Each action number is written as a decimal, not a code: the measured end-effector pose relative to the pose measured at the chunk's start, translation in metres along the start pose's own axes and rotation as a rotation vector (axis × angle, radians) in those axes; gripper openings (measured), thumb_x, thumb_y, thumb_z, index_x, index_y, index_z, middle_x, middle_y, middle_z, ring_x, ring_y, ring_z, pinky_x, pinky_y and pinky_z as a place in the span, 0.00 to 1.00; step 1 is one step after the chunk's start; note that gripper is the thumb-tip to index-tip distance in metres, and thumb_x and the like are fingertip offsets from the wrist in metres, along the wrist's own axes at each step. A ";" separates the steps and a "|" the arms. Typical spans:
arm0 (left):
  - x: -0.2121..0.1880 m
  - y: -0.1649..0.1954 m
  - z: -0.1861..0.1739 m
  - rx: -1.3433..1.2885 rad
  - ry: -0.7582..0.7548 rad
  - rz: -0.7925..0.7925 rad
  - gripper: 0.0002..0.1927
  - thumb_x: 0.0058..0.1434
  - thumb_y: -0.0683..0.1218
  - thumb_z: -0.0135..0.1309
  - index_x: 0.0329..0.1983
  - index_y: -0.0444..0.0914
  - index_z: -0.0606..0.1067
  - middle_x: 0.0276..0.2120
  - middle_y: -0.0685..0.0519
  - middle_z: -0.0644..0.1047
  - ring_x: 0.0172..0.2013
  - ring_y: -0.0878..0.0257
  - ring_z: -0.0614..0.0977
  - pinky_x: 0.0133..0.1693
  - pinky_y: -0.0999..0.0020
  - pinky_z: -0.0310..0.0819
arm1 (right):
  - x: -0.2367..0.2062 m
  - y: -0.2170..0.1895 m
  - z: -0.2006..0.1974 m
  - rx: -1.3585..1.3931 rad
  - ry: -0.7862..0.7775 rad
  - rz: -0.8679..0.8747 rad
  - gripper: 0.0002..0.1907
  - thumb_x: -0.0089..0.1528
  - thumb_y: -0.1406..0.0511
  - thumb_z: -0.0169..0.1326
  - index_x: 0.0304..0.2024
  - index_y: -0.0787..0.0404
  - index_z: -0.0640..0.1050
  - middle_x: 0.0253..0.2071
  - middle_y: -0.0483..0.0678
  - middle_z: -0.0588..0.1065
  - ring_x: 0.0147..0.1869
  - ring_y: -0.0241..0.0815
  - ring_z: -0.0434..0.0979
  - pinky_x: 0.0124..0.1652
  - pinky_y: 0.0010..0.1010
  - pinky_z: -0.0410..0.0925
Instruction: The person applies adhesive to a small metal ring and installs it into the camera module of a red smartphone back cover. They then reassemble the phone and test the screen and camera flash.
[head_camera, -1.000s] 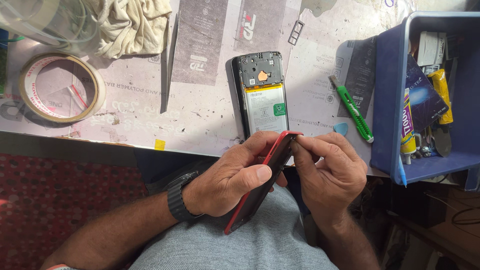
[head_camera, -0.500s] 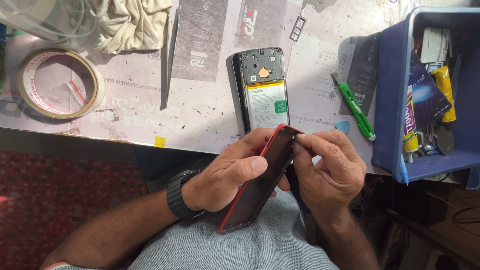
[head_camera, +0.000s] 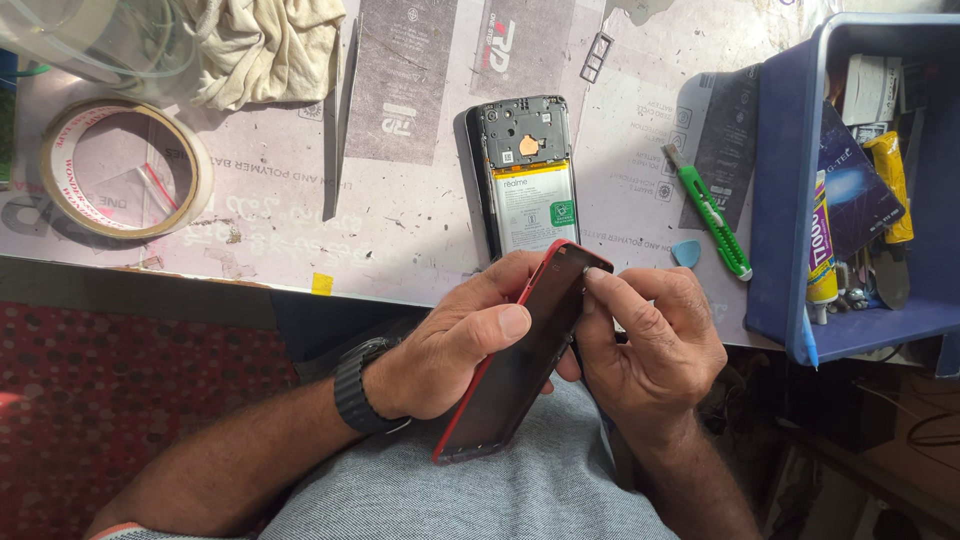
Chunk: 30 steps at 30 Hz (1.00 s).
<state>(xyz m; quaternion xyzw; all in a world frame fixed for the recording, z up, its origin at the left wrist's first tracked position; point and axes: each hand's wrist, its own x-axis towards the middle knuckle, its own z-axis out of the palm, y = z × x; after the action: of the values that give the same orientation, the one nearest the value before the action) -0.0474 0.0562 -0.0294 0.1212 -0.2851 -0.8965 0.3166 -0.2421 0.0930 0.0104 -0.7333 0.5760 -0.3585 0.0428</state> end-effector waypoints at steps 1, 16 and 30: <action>0.000 -0.001 0.000 0.020 0.004 0.000 0.35 0.71 0.59 0.45 0.74 0.33 0.59 0.52 0.43 0.73 0.47 0.59 0.82 0.46 0.64 0.81 | 0.001 -0.001 -0.001 -0.008 -0.016 -0.001 0.13 0.60 0.74 0.67 0.46 0.62 0.81 0.37 0.47 0.75 0.39 0.39 0.75 0.32 0.28 0.68; 0.005 0.000 -0.009 -0.171 0.014 -0.038 0.36 0.72 0.57 0.43 0.76 0.33 0.55 0.58 0.38 0.72 0.47 0.51 0.83 0.45 0.57 0.83 | 0.010 0.002 -0.004 0.232 -0.160 0.190 0.15 0.63 0.73 0.63 0.52 0.64 0.78 0.44 0.49 0.76 0.43 0.36 0.79 0.43 0.26 0.73; 0.004 0.000 -0.008 -0.141 -0.020 -0.043 0.36 0.72 0.57 0.42 0.76 0.32 0.55 0.59 0.36 0.72 0.47 0.51 0.83 0.45 0.62 0.82 | 0.010 0.018 -0.006 0.578 -0.133 0.438 0.16 0.66 0.76 0.60 0.55 0.70 0.73 0.47 0.52 0.77 0.49 0.36 0.76 0.49 0.24 0.72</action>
<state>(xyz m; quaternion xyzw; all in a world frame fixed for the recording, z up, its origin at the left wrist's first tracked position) -0.0475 0.0500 -0.0361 0.0958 -0.2215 -0.9221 0.3025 -0.2598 0.0805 0.0108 -0.5721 0.5902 -0.4404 0.3613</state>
